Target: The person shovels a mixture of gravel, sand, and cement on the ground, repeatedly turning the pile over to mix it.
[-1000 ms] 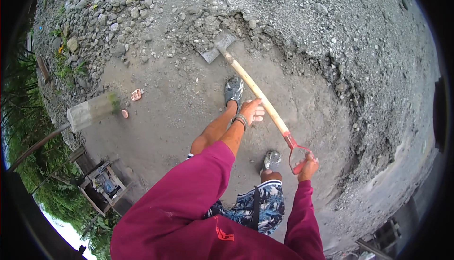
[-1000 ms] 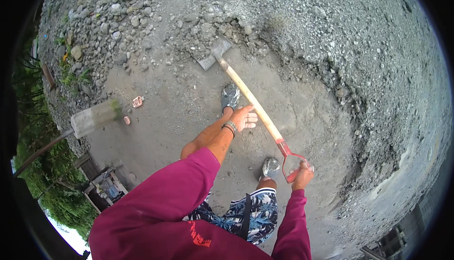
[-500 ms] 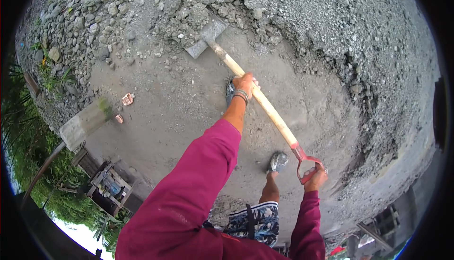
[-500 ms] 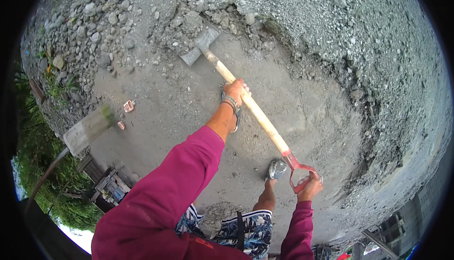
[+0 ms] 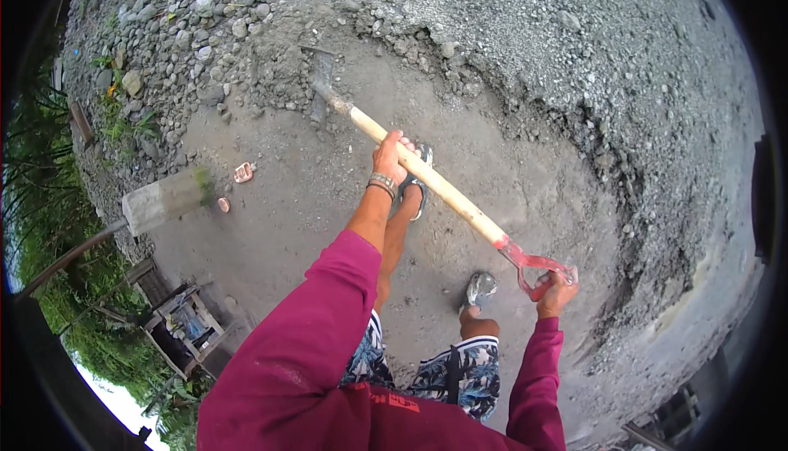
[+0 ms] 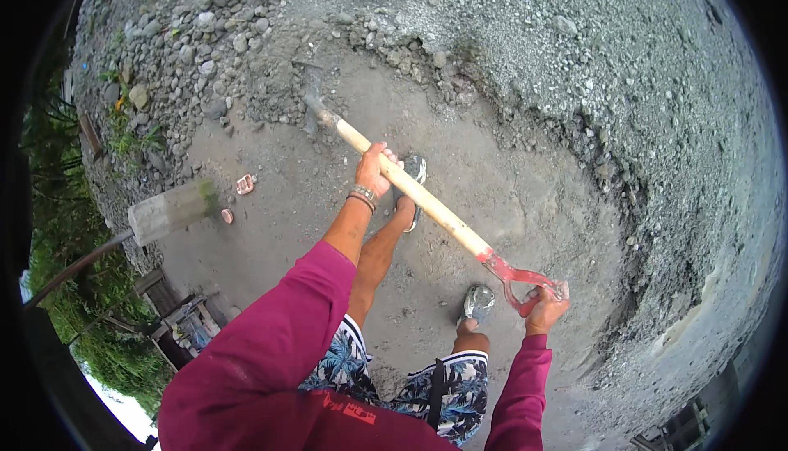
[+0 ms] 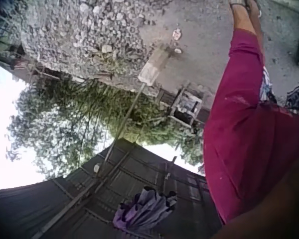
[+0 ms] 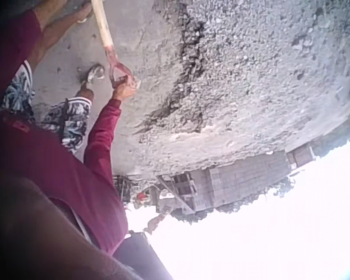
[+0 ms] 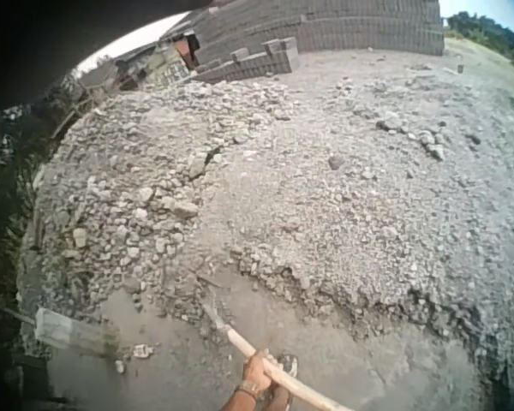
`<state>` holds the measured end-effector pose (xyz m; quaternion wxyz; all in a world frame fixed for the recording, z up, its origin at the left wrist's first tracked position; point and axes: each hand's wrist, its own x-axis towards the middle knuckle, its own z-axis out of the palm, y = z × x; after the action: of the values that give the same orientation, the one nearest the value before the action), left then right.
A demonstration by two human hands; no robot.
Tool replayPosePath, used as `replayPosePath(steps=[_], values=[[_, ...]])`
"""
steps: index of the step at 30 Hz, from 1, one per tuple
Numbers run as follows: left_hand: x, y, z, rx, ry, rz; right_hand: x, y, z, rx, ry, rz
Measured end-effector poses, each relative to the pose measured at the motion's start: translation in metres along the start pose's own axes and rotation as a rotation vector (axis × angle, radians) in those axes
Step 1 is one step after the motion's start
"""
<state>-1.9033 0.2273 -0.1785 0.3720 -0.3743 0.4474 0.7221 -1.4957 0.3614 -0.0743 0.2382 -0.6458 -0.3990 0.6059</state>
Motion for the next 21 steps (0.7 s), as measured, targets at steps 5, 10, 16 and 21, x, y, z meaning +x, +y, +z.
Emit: replayPosePath(steps=[5,10,16,21], values=[[-0.172,-0.022,-0.047,-0.181,-0.065,0.120,-0.051,-0.089,-0.092,-0.155,-0.215,-0.262],[-0.376,-0.056,-0.206,-0.165,0.097,0.241,-0.170,-0.168,-0.144,-0.455,-0.638,-0.776],[-0.592,-0.115,-0.352,-0.141,0.728,0.147,-0.259,-0.186,-0.149,-0.260,-1.082,-0.972],[-0.584,-0.143,-0.335,-0.172,0.637,0.038,-0.252,-0.139,-0.227,-0.532,-0.747,-0.320]])
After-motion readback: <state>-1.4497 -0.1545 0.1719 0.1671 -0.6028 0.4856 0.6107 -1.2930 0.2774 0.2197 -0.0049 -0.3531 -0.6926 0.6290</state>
